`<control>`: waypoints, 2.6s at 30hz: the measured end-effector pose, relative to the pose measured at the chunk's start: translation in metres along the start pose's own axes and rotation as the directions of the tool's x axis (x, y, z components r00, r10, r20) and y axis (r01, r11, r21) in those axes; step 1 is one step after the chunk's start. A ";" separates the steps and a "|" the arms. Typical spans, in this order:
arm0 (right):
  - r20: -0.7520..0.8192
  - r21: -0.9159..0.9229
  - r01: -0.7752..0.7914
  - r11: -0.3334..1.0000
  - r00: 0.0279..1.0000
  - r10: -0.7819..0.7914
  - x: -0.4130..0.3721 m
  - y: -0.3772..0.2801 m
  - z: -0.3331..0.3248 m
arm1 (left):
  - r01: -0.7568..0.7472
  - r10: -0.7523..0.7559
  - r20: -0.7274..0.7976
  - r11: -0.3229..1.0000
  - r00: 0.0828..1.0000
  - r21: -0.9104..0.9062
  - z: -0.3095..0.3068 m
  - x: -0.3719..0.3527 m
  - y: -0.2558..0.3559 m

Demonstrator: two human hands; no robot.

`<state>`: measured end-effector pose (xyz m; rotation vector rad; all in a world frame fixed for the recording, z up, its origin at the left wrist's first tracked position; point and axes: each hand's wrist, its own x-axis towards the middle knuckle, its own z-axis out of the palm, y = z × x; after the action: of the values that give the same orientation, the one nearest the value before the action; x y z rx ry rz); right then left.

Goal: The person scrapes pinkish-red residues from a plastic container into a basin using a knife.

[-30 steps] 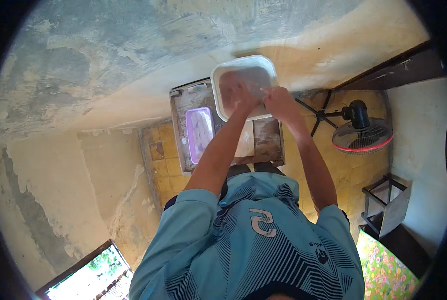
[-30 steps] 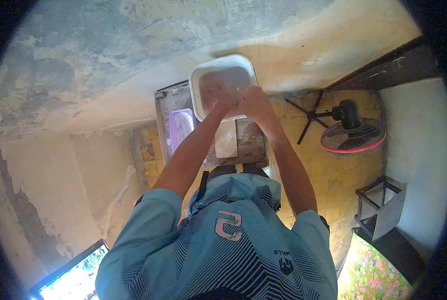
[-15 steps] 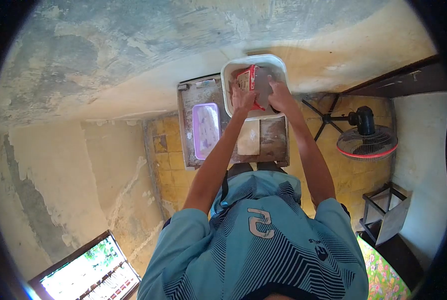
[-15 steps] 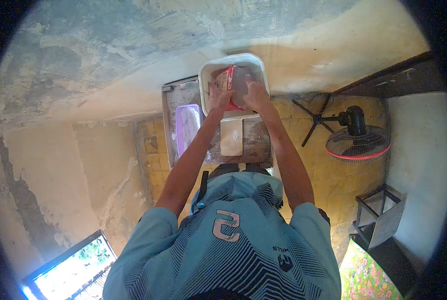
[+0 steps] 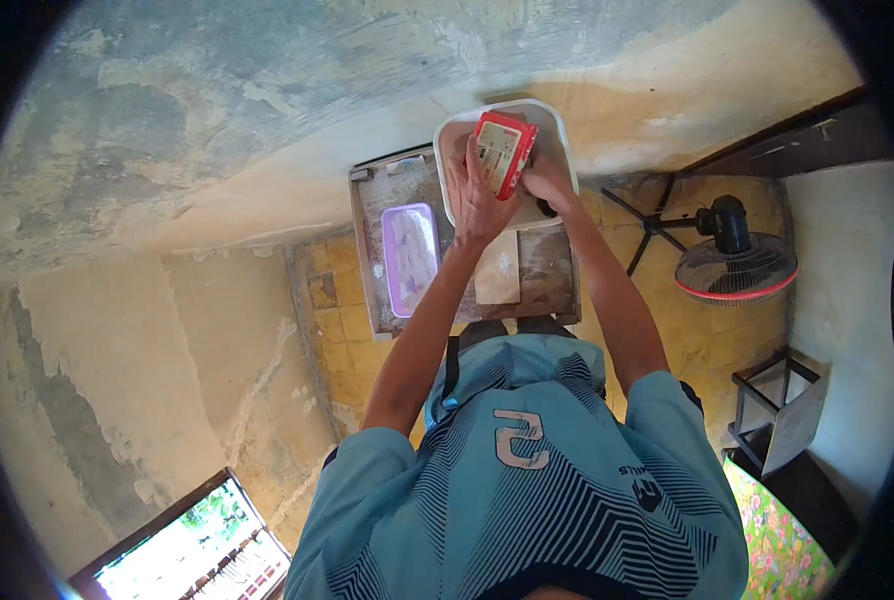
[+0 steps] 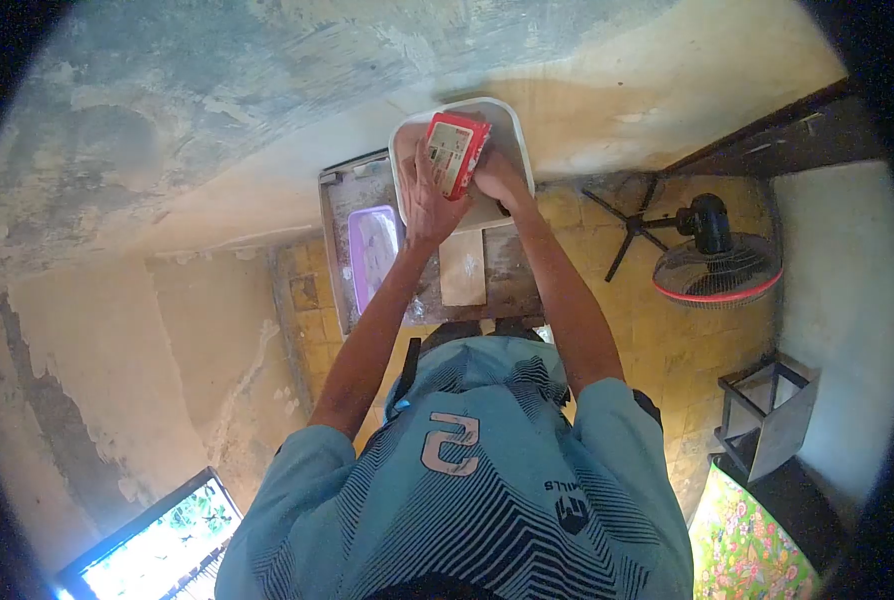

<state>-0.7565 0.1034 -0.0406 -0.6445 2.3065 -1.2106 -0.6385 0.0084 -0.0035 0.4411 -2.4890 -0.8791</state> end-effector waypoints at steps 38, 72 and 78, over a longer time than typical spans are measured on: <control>-0.284 -0.176 0.152 0.973 0.938 -0.198 -0.010 -0.005 -0.005 | -0.139 0.089 0.318 0.980 0.944 0.139 -0.033 0.048 -0.060; -0.359 -0.310 0.163 0.937 0.892 -0.274 -0.035 -0.040 -0.016 | -0.280 0.275 0.058 0.954 0.960 0.106 -0.033 0.024 -0.035; -0.453 -0.129 0.156 0.979 0.869 -0.198 -0.043 -0.041 -0.017 | -0.368 0.368 -0.005 0.930 0.930 -0.025 -0.018 0.029 -0.042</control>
<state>-0.7247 0.1190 0.0098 -0.6661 2.7582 -1.4869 -0.6474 -0.0440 -0.0093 -0.0393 -2.4426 -0.7537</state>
